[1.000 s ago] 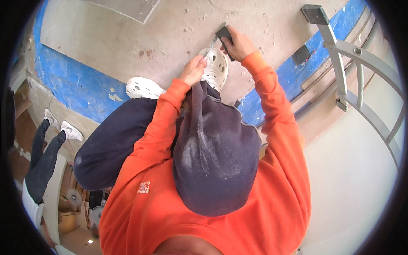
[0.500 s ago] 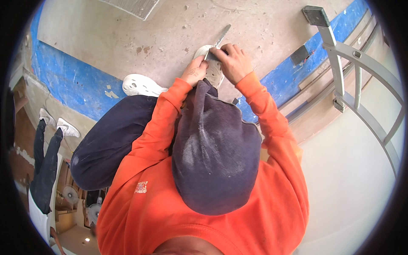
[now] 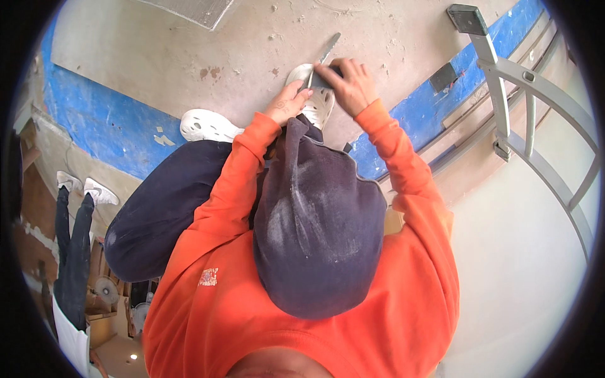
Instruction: The person sits on the floor and uses a metal file to smooth the edges of a rectangular tile. They repeatedly file the edges and corners, occasionally pausing to inspect the surface. A second person is visible nearby handling a box of adhesive.
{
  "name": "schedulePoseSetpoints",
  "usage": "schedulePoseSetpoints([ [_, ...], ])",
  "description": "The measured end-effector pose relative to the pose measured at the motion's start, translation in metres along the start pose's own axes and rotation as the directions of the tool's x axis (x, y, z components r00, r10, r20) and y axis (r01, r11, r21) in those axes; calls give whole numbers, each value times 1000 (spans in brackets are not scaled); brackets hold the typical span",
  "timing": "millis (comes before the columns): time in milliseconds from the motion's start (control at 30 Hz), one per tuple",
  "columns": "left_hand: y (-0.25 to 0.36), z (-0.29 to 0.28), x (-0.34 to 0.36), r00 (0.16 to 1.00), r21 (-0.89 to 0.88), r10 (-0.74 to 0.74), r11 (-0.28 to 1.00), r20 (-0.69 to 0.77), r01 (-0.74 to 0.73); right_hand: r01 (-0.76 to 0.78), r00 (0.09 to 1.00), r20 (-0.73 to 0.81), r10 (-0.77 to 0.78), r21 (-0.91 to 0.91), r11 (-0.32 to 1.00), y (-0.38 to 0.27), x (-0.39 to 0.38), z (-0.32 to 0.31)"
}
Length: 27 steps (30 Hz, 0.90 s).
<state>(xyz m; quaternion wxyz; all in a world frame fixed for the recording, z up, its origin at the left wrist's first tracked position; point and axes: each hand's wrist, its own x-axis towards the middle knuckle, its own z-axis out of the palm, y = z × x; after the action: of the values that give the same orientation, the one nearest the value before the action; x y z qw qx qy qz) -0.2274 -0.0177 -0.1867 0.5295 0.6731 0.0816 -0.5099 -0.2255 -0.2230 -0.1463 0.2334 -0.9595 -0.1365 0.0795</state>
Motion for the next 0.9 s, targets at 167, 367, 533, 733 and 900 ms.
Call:
schedulePoseSetpoints([
  [167,-1,-3,-3,998,-35,40,999,48,-38,209,978,-22,-209,-5,978,1,2,-1],
  [367,-6,1,-2,985,83,171,982,-31,-168,130,992,-2,-130,-26,991,5,-6,1],
  [533,-8,2,-3,988,114,146,984,-57,-139,51,997,-55,-50,17,999,8,-3,0],
  [733,-7,2,-1,987,85,161,984,-24,-159,123,992,-26,-122,53,991,0,-1,0],
  [900,-3,1,-3,996,125,89,988,-16,-86,-41,996,-74,44,51,998,0,3,1],
])
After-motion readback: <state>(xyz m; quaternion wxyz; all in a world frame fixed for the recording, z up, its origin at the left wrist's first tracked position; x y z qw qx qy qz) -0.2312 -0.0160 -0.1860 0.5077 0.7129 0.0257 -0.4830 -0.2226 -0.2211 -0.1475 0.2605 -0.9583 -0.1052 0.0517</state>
